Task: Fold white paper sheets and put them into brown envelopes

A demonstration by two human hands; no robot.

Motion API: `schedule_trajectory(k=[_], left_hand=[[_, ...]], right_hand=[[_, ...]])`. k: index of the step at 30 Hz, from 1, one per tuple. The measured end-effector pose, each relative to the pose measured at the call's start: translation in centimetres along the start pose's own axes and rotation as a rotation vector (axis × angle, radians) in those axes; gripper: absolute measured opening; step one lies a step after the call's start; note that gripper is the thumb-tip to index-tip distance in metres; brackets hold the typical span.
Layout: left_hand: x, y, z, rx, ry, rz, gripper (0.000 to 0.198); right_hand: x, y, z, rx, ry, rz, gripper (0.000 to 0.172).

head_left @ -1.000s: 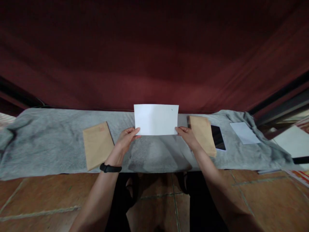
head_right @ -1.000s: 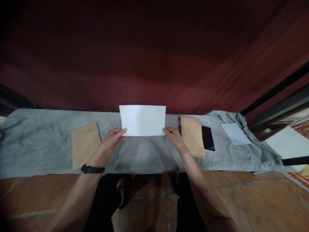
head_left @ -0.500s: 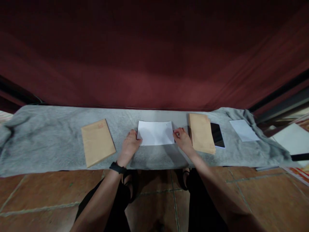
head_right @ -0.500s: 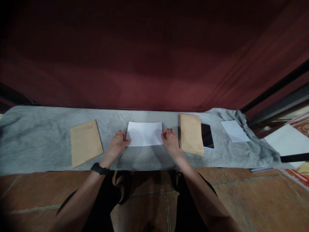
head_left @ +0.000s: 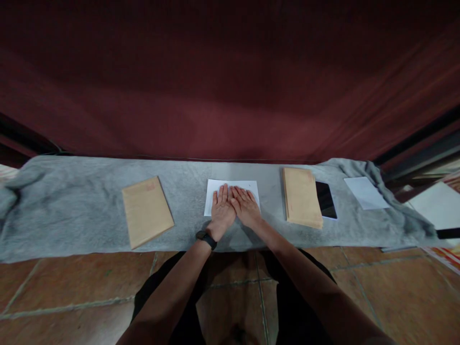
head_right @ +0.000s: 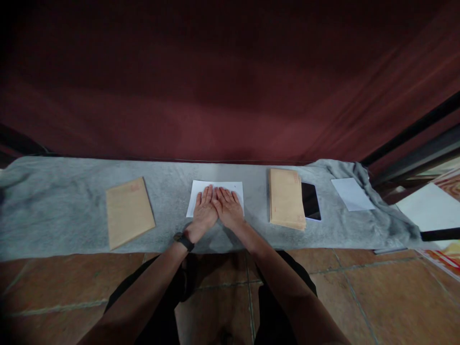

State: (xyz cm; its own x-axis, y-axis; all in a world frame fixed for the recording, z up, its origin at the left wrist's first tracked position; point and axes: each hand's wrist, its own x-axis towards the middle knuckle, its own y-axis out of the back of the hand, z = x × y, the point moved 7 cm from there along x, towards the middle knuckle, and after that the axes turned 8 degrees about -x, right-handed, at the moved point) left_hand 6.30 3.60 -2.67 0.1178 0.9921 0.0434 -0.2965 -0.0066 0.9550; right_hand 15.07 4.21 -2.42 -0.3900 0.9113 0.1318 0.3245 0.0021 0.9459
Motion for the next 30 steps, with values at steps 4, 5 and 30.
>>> schedule_trajectory(k=[4, 5, 30], left_hand=[[0.5, 0.7, -2.1, -0.003, 0.052, 0.053, 0.061], [0.5, 0.9, -2.6, -0.006, 0.067, 0.07, 0.062], [1.2, 0.8, 1.3, -0.078, -0.139, 0.048, 0.063]], right_hand=[[-0.2, -0.1, 1.2, -0.163, -0.03, -0.008, 0.058], [-0.2, -0.1, 1.5, -0.187, -0.037, 0.003, 0.058], [1.0, 1.3, 2.1, 0.038, -0.132, 0.096, 0.06]])
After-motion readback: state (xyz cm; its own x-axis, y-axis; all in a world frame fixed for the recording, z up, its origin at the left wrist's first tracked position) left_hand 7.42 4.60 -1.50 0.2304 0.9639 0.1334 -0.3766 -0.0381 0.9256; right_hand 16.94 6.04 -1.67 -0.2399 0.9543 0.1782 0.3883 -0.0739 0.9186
